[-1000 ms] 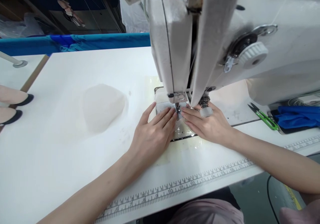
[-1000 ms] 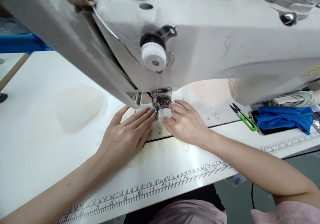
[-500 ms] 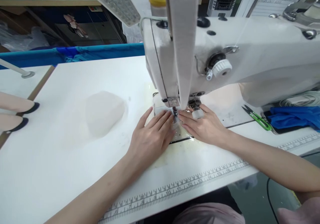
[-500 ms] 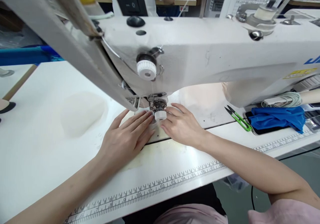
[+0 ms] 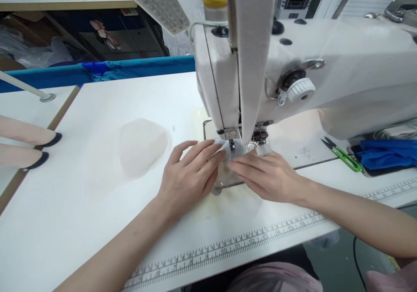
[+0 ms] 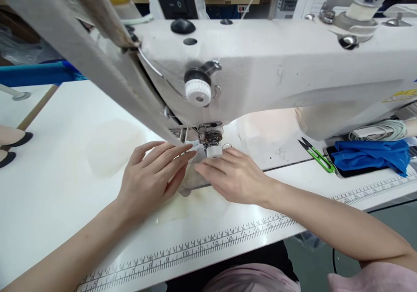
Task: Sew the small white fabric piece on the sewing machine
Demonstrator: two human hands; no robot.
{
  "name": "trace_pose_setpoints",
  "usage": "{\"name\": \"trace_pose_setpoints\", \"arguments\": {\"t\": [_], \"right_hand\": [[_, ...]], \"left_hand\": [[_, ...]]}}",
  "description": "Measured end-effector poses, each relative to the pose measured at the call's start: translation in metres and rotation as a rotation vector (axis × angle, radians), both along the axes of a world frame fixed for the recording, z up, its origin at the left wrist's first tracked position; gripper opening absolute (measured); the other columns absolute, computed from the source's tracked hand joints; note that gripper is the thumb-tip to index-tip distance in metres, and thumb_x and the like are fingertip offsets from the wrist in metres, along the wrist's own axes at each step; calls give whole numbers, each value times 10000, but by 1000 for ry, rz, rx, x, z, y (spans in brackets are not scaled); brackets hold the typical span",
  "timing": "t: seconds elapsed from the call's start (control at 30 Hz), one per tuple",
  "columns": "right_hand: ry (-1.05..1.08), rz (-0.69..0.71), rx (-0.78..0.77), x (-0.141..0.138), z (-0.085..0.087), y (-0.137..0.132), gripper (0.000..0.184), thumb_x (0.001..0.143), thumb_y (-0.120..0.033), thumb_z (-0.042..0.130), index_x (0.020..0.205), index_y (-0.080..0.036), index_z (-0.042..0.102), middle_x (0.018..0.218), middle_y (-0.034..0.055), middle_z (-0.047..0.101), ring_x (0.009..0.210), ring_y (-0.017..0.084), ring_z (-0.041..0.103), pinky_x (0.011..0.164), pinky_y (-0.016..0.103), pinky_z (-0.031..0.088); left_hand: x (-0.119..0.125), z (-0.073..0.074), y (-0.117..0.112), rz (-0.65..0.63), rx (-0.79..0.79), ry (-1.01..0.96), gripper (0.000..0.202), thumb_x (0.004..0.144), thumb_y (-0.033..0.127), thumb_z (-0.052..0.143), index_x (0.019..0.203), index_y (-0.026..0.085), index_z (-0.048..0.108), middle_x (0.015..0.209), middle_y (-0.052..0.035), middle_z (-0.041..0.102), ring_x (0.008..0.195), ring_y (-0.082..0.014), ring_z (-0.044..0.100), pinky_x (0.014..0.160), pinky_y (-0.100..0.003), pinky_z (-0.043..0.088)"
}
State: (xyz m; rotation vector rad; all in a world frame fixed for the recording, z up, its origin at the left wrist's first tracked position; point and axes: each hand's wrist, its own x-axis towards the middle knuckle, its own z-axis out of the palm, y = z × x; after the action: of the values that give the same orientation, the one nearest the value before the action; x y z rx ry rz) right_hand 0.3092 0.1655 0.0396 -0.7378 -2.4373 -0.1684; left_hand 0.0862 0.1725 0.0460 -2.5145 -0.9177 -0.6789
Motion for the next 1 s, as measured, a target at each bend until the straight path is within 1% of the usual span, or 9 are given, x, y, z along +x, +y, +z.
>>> {"name": "trace_pose_setpoints", "arguments": {"t": [0.07, 0.17, 0.23, 0.33, 0.43, 0.53, 0.67, 0.83, 1.0], "right_hand": [[-48, 12, -24, -3, -1, -3, 232, 930, -169, 494, 1122, -125, 618, 1099, 57, 696, 882, 157, 641, 745, 302, 480], [-16, -17, 41, -4, -3, -5, 180, 939, -195, 496, 1029, -133, 639, 916, 33, 719, 888, 158, 647, 797, 305, 486], [-15, -16, 59, -4, -3, -7, 172, 929, -158, 503, 1030, -131, 639, 925, 33, 715, 895, 160, 646, 806, 300, 493], [-72, 15, -3, -5, -3, -9, 211, 938, -161, 489, 1089, -108, 627, 1077, 66, 689, 1000, 189, 621, 855, 310, 501], [-117, -28, -78, -5, -4, -9, 254, 964, -265, 470, 1053, -99, 640, 998, 79, 689, 944, 216, 619, 783, 335, 522], [-137, -94, -146, -3, -6, -6, 330, 973, -350, 443, 1060, -96, 635, 926, 92, 675, 869, 230, 608, 717, 358, 520], [-126, -137, -200, 0, -7, -2, 294, 982, -293, 408, 1024, -103, 628, 1043, 130, 664, 880, 221, 598, 763, 369, 515], [-172, -192, -136, 3, -8, 2, 226, 947, -157, 426, 1041, -94, 622, 1137, 141, 664, 1119, 247, 561, 858, 374, 496], [-254, -233, -92, 7, -8, 5, 273, 965, -253, 432, 999, -114, 665, 1213, 128, 643, 1196, 240, 528, 985, 408, 427]], "left_hand": [[-2, -3, 4, -25, -43, 31, 334, 876, 52, 470, 1168, 174, 576, 1243, -58, 635, 1144, -231, 593, 981, -424, 427], [-6, -5, 8, -26, -69, 94, 396, 866, 4, 415, 1196, 164, 563, 1305, -57, 591, 1232, -246, 534, 1045, -459, 390], [-8, -5, 10, -45, -104, 124, 392, 870, -4, 398, 1182, 156, 572, 1329, -59, 571, 1245, -242, 522, 1062, -463, 383], [-9, -5, 12, -105, -157, 150, 339, 908, 23, 378, 1163, 119, 581, 1324, -89, 574, 1242, -225, 525, 1073, -433, 393], [-7, -7, 12, -165, -207, 158, 315, 943, 70, 380, 1200, 89, 562, 1264, -104, 612, 1223, -218, 536, 1077, -415, 406], [-4, -10, 11, -173, -236, 114, 335, 948, 79, 378, 1240, 64, 542, 1194, -127, 632, 1134, -223, 584, 1036, -417, 454], [0, -12, 7, -156, -242, 89, 312, 932, 69, 425, 1190, 79, 599, 1133, -124, 645, 1095, -239, 592, 1007, -419, 477], [0, -13, 2, -113, -187, 157, 349, 933, 90, 456, 1266, 88, 562, 1315, -125, 574, 1260, -270, 496, 1079, -440, 411], [0, -14, -1, -83, -168, 241, 379, 944, 113, 431, 1310, 91, 523, 1335, -124, 556, 1267, -268, 498, 1110, -464, 361]]}}
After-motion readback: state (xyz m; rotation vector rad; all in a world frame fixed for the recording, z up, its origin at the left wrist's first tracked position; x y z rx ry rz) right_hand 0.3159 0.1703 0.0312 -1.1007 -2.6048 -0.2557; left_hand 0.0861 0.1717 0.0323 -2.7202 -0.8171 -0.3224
